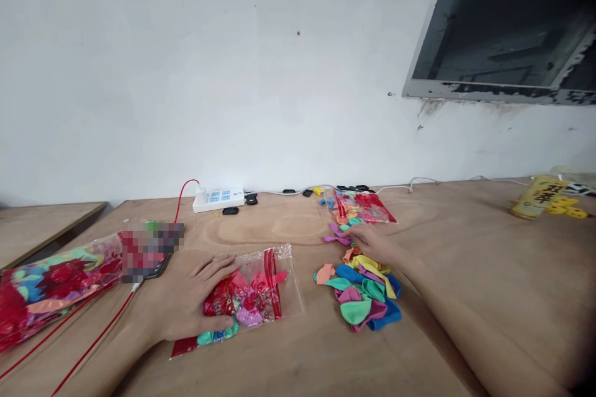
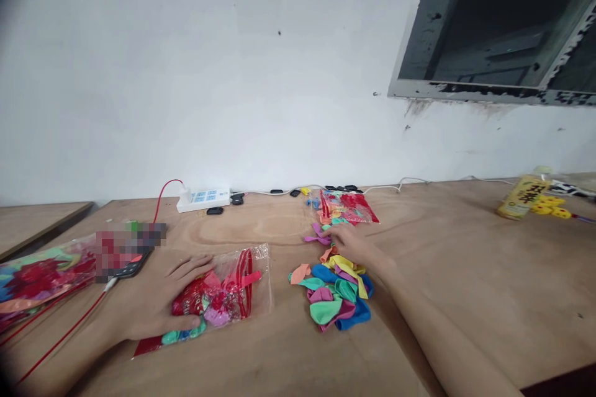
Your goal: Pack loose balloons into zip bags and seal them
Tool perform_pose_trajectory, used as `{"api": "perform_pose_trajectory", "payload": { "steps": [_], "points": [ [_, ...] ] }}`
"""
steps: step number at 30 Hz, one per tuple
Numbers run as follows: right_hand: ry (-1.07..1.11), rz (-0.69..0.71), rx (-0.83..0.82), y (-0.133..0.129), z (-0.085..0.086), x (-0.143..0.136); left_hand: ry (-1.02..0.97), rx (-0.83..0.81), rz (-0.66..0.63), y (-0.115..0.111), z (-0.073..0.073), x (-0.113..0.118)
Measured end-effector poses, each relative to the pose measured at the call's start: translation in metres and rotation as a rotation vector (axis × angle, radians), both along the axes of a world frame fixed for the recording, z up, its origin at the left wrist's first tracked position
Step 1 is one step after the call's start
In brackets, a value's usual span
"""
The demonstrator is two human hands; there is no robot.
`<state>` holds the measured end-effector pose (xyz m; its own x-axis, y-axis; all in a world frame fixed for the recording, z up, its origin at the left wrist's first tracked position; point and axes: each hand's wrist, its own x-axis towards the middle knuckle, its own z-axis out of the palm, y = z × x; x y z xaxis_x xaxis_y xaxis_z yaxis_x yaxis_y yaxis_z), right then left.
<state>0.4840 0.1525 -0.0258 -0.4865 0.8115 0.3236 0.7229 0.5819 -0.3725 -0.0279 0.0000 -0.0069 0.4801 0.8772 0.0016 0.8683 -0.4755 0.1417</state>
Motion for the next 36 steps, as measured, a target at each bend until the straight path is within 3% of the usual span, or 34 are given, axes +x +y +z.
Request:
{"api": "perform_pose_trajectory", "payload": {
  "steps": [6,12,15,19,22,26,29,36],
  "points": [
    [0.045,0.038,-0.044,-0.007,0.002,-0.006,-0.001,0.025,-0.017,0.002,-0.003,-0.003],
    [0.01,0.052,0.025,-0.014,0.003,-0.022,0.048,-0.015,0.005,0.0,0.001,0.003],
    [0.151,0.067,-0.021,-0.024,0.014,-0.04,0.05,-0.016,0.015,0.0,0.001,0.004],
    [0.516,0.029,-0.107,-0.041,0.034,-0.076,-0.007,-0.002,-0.002,0.001,-0.003,0.003],
    [0.696,0.052,-0.152,-0.059,0.039,-0.103,-0.009,-0.006,-0.007,0.002,-0.004,0.002],
    [0.386,0.362,-0.261,-0.09,0.03,-0.13,-0.006,0.011,-0.019,0.003,-0.006,-0.001],
    [0.093,0.569,-0.221,-0.102,0.02,-0.145,-0.015,0.021,-0.037,0.003,-0.007,-0.002],
    [-0.134,0.84,-0.009,-0.073,0.015,-0.206,-0.018,0.006,-0.003,0.0,-0.002,0.004]
  ]
}}
